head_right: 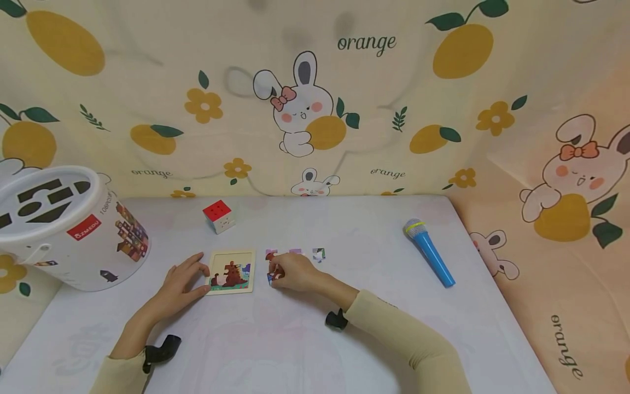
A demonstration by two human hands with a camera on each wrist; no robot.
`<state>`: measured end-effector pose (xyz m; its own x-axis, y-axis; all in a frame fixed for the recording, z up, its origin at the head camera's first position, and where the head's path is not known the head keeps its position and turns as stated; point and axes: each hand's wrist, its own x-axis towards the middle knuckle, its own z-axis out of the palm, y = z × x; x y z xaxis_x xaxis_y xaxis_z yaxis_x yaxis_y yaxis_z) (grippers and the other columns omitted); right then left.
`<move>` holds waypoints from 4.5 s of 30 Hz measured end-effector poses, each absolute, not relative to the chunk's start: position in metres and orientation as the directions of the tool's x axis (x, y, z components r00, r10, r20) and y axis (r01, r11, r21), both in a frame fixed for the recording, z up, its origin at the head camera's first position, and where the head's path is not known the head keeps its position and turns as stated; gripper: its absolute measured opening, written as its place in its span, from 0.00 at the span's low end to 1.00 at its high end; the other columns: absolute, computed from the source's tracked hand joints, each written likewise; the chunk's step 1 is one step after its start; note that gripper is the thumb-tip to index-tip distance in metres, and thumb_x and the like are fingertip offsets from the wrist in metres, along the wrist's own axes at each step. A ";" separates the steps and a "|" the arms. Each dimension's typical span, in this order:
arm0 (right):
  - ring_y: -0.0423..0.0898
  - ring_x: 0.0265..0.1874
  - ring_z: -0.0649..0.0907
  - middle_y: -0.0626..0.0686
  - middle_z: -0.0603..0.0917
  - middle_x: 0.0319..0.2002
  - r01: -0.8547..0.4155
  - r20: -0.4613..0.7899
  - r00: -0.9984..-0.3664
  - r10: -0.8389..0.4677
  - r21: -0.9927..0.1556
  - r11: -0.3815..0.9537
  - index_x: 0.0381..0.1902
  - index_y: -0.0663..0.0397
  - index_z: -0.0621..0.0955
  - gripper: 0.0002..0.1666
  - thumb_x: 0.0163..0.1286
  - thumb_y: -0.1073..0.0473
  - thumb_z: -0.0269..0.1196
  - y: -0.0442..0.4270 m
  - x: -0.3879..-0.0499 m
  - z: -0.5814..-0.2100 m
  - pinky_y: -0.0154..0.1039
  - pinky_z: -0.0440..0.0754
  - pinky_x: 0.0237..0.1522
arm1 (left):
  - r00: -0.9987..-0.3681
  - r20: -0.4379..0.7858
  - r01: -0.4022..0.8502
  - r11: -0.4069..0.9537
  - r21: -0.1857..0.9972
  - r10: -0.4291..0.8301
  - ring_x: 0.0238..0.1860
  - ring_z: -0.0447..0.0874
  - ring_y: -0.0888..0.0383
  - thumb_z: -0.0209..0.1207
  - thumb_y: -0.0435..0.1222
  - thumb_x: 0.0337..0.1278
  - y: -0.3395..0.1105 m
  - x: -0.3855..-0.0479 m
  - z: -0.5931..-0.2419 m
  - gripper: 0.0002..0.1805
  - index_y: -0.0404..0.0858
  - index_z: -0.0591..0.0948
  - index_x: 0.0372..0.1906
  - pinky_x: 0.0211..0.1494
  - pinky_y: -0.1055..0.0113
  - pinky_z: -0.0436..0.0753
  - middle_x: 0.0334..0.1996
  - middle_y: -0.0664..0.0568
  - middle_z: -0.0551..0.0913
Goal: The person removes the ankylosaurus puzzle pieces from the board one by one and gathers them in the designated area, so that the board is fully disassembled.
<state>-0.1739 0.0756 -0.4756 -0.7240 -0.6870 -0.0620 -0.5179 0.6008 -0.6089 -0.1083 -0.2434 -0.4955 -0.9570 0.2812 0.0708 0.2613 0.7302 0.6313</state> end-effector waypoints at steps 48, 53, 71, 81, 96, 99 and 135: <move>0.41 0.43 0.76 0.53 0.80 0.53 -0.670 -0.145 -0.614 -0.776 -0.424 0.609 0.66 0.54 0.74 0.35 0.61 0.65 0.72 -0.046 -0.193 -0.453 0.29 0.77 0.43 | -0.954 0.073 0.266 0.714 0.647 0.290 0.73 0.52 0.31 0.66 0.39 0.61 -0.246 -0.111 -0.501 0.12 0.43 0.75 0.45 0.64 0.21 0.39 0.72 0.31 0.61; 0.45 0.46 0.78 0.55 0.79 0.53 -0.681 -0.138 -0.620 -0.772 -0.393 0.618 0.64 0.54 0.75 0.34 0.60 0.67 0.72 -0.050 -0.189 -0.454 0.30 0.78 0.42 | -0.953 0.082 0.273 0.715 0.643 0.291 0.73 0.53 0.31 0.66 0.38 0.60 -0.246 -0.110 -0.501 0.12 0.44 0.75 0.44 0.64 0.22 0.40 0.72 0.31 0.61; 0.45 0.45 0.73 0.51 0.81 0.51 -0.670 -0.153 -0.631 -0.761 -0.387 0.633 0.60 0.49 0.79 0.29 0.62 0.67 0.70 -0.051 -0.189 -0.458 0.30 0.76 0.43 | -0.955 0.086 0.271 0.717 0.643 0.284 0.73 0.53 0.31 0.66 0.37 0.61 -0.245 -0.110 -0.495 0.12 0.44 0.75 0.44 0.64 0.21 0.41 0.72 0.31 0.62; 0.45 0.46 0.72 0.51 0.78 0.50 -0.666 -0.167 -0.631 -0.757 -0.384 0.640 0.59 0.47 0.78 0.28 0.61 0.68 0.71 -0.049 -0.189 -0.459 0.31 0.76 0.41 | -0.956 0.082 0.268 0.722 0.637 0.283 0.73 0.54 0.30 0.66 0.38 0.61 -0.244 -0.110 -0.493 0.12 0.44 0.75 0.44 0.64 0.21 0.41 0.71 0.31 0.62; 0.41 0.40 0.71 0.47 0.71 0.39 -0.644 -0.151 -0.594 -0.790 -0.499 0.580 0.43 0.52 0.84 0.11 0.62 0.62 0.72 -0.040 -0.195 -0.463 0.27 0.72 0.39 | -0.956 0.083 0.269 0.727 0.632 0.281 0.73 0.53 0.31 0.67 0.38 0.60 -0.245 -0.110 -0.497 0.12 0.45 0.76 0.44 0.63 0.21 0.42 0.71 0.31 0.62; 0.41 0.39 0.71 0.47 0.72 0.39 -0.639 -0.146 -0.590 -0.794 -0.517 0.570 0.43 0.52 0.84 0.11 0.63 0.62 0.72 -0.039 -0.196 -0.464 0.27 0.71 0.40 | -0.956 0.082 0.269 0.729 0.629 0.281 0.73 0.53 0.31 0.67 0.38 0.60 -0.245 -0.110 -0.497 0.12 0.45 0.75 0.44 0.64 0.21 0.42 0.72 0.31 0.62; 0.38 0.31 0.77 0.48 0.81 0.33 -0.538 -0.037 -0.655 -0.755 -0.679 0.500 0.54 0.58 0.81 0.17 0.68 0.72 0.62 -0.037 -0.199 -0.466 0.24 0.76 0.36 | -0.957 0.080 0.264 0.732 0.628 0.277 0.73 0.53 0.30 0.66 0.38 0.60 -0.244 -0.110 -0.497 0.12 0.43 0.75 0.44 0.64 0.21 0.41 0.72 0.30 0.61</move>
<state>-0.1986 -0.0369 -0.4655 -0.6552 -0.7545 -0.0366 -0.5379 0.5000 -0.6787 -0.1099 -0.2445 -0.4966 -0.9574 0.2774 0.0795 0.2643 0.7319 0.6281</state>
